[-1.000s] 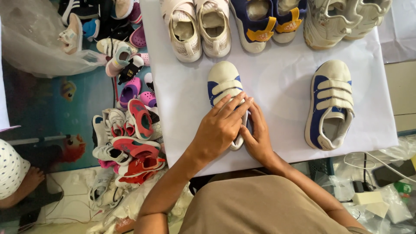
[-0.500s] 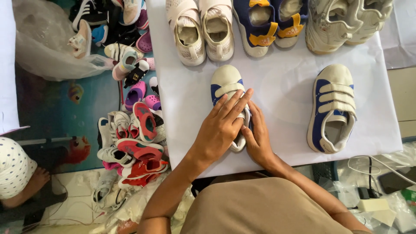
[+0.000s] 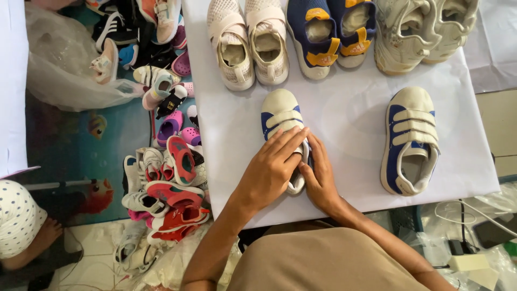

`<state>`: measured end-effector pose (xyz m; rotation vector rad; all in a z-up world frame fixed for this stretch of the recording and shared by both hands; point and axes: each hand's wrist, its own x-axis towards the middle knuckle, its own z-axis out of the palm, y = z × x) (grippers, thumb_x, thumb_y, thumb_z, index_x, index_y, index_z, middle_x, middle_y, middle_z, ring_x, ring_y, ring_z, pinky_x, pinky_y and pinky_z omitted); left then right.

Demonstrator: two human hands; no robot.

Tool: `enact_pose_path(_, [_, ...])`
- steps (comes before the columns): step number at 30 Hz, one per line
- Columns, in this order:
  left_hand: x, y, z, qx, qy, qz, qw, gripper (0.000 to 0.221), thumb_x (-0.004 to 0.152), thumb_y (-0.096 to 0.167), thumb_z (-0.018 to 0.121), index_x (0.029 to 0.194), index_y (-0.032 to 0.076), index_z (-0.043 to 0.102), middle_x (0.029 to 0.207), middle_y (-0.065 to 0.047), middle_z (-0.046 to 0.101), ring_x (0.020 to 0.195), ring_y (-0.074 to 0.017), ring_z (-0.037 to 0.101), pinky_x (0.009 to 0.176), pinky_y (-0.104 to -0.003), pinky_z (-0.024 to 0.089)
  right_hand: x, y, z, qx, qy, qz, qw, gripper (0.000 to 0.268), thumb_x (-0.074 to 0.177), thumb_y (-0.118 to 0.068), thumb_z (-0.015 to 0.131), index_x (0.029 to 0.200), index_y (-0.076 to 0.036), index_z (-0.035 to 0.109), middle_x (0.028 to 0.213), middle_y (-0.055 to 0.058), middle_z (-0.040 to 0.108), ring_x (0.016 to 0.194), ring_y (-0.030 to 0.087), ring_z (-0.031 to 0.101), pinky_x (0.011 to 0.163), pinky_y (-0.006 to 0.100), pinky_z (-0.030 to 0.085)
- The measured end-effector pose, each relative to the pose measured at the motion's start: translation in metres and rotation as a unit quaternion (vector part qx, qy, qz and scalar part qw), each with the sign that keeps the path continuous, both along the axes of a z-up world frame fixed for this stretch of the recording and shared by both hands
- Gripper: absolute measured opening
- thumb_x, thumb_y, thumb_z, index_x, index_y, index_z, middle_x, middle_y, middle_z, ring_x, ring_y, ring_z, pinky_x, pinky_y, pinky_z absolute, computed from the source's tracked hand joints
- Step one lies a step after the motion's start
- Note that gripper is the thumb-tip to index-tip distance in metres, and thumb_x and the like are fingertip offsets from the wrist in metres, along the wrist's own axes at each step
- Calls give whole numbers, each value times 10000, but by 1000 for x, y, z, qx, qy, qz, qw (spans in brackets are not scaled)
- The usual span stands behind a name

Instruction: Stuffing shoes with paper to maintain their shape and organizing them on a surface.

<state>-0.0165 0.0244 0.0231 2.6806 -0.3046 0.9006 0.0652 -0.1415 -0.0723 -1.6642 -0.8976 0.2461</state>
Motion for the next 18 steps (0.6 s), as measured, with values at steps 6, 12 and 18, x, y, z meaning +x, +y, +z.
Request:
enact_pose_path(6, [-20,3,5,-57,42,52,996,228,944,-18,851,1154,4,765,1606,-209,657,1465,-390,664,1256,-523,529,0,4,12,10,3,4,1000,684,1105,-171,560,1722,70,387,1730,322,423,1579,504,477,1242,605,446])
enact_pose_path(12, [-15,-5,-30,-128,129,142,973,526,841,73,962,1200,35,580,1642,-292,549,1409,-433,686,1187,-528,594,-1,3,12,20,35,9,999,700,1103,-168,562,1743,41,370,1746,290,409,1613,471,446,1262,586,424])
enact_pose_path(18, [-3,-21,-6,-164,154,199,954,670,801,-38,931,1330,-31,518,1634,-370,487,1430,-497,647,1183,-568,586,-1,4,12,20,36,5,999,708,1095,-170,563,1745,35,371,1753,283,409,1614,474,449,1259,585,430])
